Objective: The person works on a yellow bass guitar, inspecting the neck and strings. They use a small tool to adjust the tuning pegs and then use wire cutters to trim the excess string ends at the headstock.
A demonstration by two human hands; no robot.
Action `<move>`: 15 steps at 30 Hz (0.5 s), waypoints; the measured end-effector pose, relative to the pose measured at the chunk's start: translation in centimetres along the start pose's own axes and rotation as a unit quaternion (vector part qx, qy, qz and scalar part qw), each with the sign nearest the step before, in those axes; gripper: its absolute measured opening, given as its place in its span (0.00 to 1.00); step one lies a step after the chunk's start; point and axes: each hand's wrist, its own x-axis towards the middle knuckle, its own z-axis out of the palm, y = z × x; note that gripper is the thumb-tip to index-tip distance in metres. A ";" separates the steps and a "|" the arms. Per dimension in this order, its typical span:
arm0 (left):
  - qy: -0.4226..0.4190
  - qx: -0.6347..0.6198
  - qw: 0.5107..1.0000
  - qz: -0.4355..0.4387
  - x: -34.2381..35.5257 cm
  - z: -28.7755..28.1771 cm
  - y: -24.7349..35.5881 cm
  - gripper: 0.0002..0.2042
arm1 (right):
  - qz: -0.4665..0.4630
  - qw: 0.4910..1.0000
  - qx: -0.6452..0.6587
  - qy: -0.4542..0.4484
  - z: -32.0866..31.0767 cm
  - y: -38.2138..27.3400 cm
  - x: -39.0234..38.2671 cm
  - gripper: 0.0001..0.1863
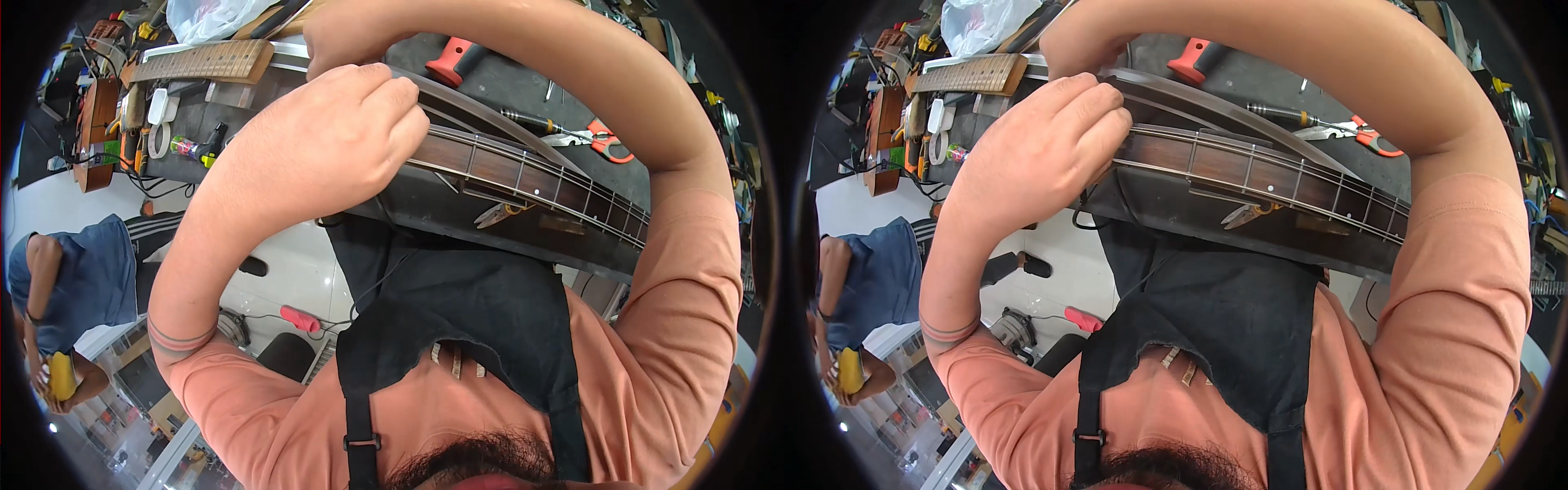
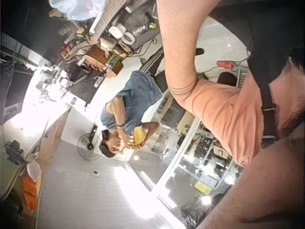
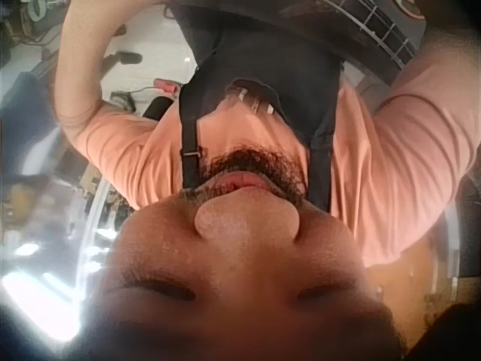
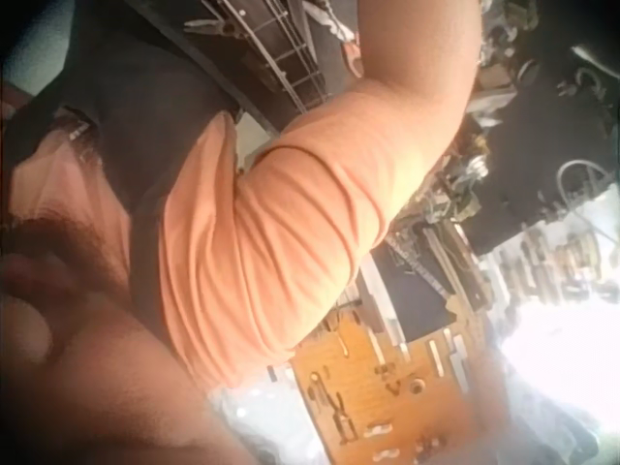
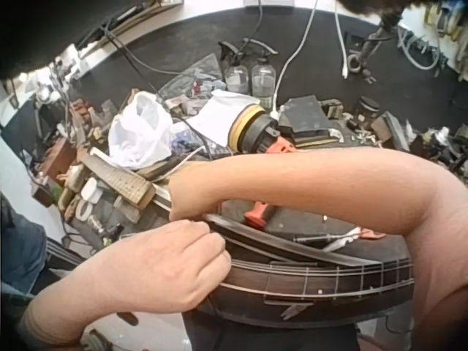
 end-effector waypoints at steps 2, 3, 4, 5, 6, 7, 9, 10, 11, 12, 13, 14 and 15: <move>-0.017 -0.016 1.000 -0.007 -0.2 0.0 -0.2 0.16 | -0.046 0.987 0.130 0.085 -0.5 -0.3 -3.3 0.20; -0.014 -0.025 0.999 -0.013 -0.2 0.0 -0.3 0.16 | -0.060 0.981 0.173 0.058 -0.2 0.2 -2.9 0.19; -0.012 -0.036 0.999 -0.013 -0.1 0.1 -0.3 0.16 | -0.069 0.973 0.217 0.033 -0.1 0.4 -2.8 0.18; -0.009 -0.046 0.999 -0.015 0.0 0.2 -0.4 0.17 | -0.079 0.962 0.260 0.008 0.0 0.6 -2.8 0.17; -0.014 -0.050 0.999 -0.014 0.1 0.1 -0.5 0.16 | -0.049 0.973 0.223 0.026 0.2 0.9 -3.2 0.20; -0.020 -0.055 0.998 -0.014 0.2 0.1 -0.7 0.16 | -0.035 0.971 0.231 0.047 0.8 0.6 -2.9 0.18; -0.025 -0.064 0.998 -0.015 0.3 0.1 -0.9 0.16 | -0.006 0.966 0.243 0.090 2.1 -0.1 -1.7 0.14; -0.025 -0.071 0.997 -0.017 0.3 0.2 -0.9 0.16 | -0.030 0.972 0.222 0.063 1.7 -0.1 -1.8 0.18; -0.025 -0.077 0.997 -0.020 0.2 0.2 -1.0 0.16 | -0.036 0.972 0.224 0.057 1.8 0.0 -1.9 0.19; -0.026 -0.075 0.997 -0.024 0.2 0.2 -1.1 0.16 | -0.043 0.972 0.226 0.051 2.0 0.2 -2.1 0.19; -0.027 -0.074 0.997 -0.026 0.3 0.2 -1.1 0.16 | -0.048 0.971 0.229 0.045 2.2 0.4 -2.1 0.20; -0.028 -0.072 0.997 -0.029 0.3 0.3 -1.1 0.16 | -0.050 0.971 0.229 0.038 2.4 0.6 -1.8 0.20; -0.021 -0.059 0.998 -0.029 0.3 0.3 -1.0 0.16 | -0.053 0.971 0.230 0.030 2.5 0.9 -1.4 0.20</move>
